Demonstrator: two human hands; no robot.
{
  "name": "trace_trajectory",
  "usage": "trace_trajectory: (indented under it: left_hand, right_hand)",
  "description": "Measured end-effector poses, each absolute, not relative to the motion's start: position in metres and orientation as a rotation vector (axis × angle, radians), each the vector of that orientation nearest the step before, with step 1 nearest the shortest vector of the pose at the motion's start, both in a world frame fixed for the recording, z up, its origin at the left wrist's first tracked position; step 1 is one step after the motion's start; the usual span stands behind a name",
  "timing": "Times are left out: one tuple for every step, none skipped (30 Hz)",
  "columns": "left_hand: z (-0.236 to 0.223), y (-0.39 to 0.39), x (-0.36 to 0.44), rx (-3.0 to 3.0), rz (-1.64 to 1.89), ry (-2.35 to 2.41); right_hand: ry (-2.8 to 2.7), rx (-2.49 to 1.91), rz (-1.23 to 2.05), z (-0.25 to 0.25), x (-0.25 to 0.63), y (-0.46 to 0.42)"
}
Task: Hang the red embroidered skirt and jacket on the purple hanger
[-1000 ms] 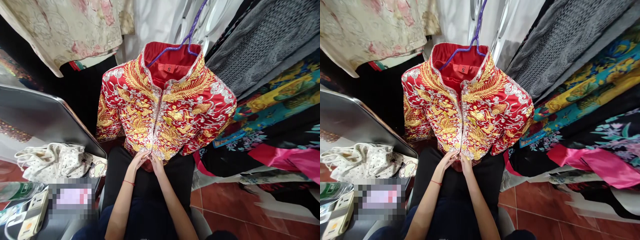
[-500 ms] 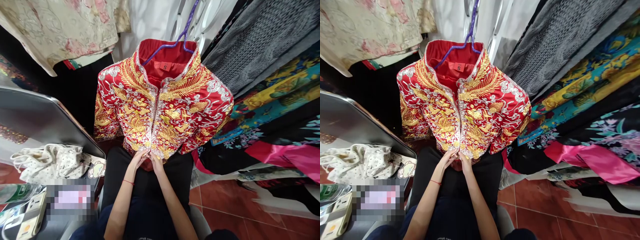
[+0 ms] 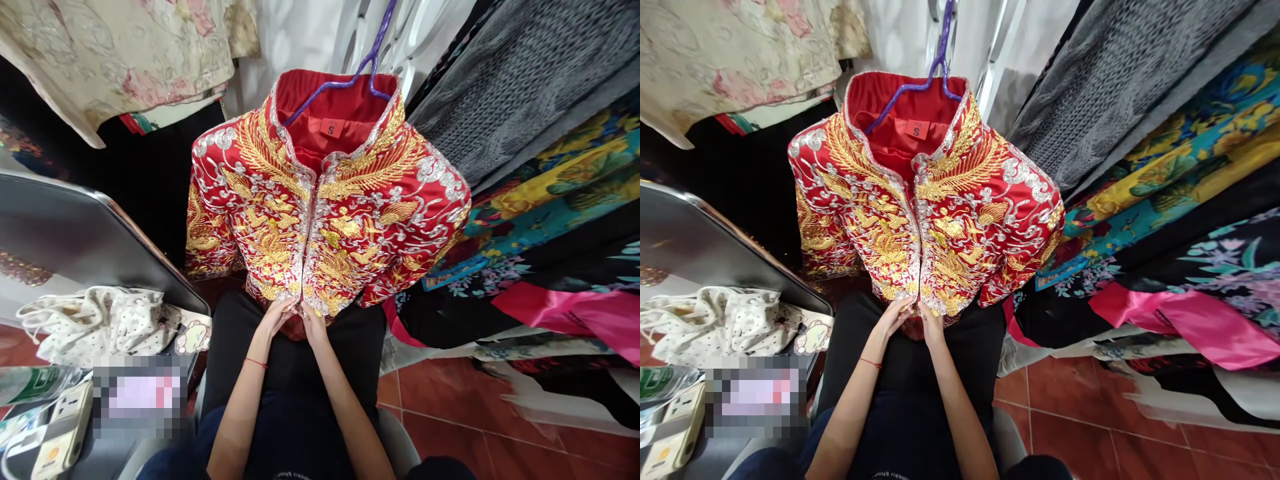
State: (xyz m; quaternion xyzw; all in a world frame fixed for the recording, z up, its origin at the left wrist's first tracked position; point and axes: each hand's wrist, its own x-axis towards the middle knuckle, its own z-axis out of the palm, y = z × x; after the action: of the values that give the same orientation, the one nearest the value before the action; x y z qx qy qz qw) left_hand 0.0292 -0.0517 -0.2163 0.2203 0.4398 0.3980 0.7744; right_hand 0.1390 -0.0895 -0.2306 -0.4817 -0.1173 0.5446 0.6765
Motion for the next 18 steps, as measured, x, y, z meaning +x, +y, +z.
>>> trace_trajectory:
  left_hand:
    - [-0.216, -0.052, 0.029, 0.475, 0.863, 0.946]
    - [-0.216, -0.052, 0.03, 0.472, 0.863, 0.935]
    - [-0.216, -0.053, 0.03, 0.469, 0.864, 0.925]
    - [-0.215, -0.053, 0.029, 0.468, 0.865, 0.921]
    - [-0.215, -0.054, 0.029, 0.466, 0.866, 0.918]
    - [-0.214, -0.054, 0.029, 0.466, 0.867, 0.918]
    - [-0.213, -0.055, 0.029, 0.465, 0.869, 0.919]
    - [-0.213, -0.055, 0.029, 0.465, 0.871, 0.921]
    - [-0.212, -0.055, 0.029, 0.466, 0.874, 0.923]
    - [-0.211, -0.055, 0.03, 0.466, 0.877, 0.926]
    - [-0.21, -0.055, 0.031, 0.465, 0.884, 0.929]
    - [-0.209, -0.054, 0.032, 0.463, 0.895, 0.933]
    - [-0.209, -0.053, 0.033, 0.46, 0.911, 0.936]
    - [-0.209, -0.052, 0.035, 0.456, 0.93, 0.937]
    - [-0.21, -0.052, 0.036, 0.451, 0.951, 0.938]
    - [-0.21, -0.051, 0.037, 0.448, 0.966, 0.938]
    - [-0.211, -0.052, 0.038, 0.446, 0.975, 0.937]
    - [-0.212, -0.053, 0.039, 0.445, 0.976, 0.937]
  right_hand:
    - [-0.262, -1.083, 1.226, -0.23, 0.139, -0.09]
    - [-0.261, -1.083, 1.228, -0.23, 0.139, -0.09]
    - [-0.261, -1.084, 1.229, -0.229, 0.139, -0.09]
    - [-0.26, -1.083, 1.229, -0.229, 0.14, -0.09]
    - [-0.26, -1.082, 1.228, -0.229, 0.14, -0.091]
    - [-0.259, -1.081, 1.226, -0.228, 0.14, -0.091]
    - [-0.258, -1.081, 1.224, -0.228, 0.14, -0.091]
    - [-0.257, -1.08, 1.221, -0.227, 0.139, -0.091]
    - [-0.256, -1.079, 1.219, -0.227, 0.139, -0.09]
    - [-0.256, -1.078, 1.218, -0.226, 0.138, -0.09]
    - [-0.257, -1.078, 1.215, -0.225, 0.136, -0.089]
    - [-0.258, -1.078, 1.213, -0.224, 0.135, -0.088]
    - [-0.259, -1.078, 1.21, -0.223, 0.133, -0.087]
    - [-0.261, -1.079, 1.206, -0.222, 0.131, -0.086]
    - [-0.263, -1.079, 1.202, -0.22, 0.129, -0.085]
    - [-0.267, -1.077, 1.199, -0.218, 0.128, -0.083]
    - [-0.272, -1.075, 1.197, -0.216, 0.128, -0.081]
    - [-0.277, -1.073, 1.195, -0.214, 0.128, -0.078]
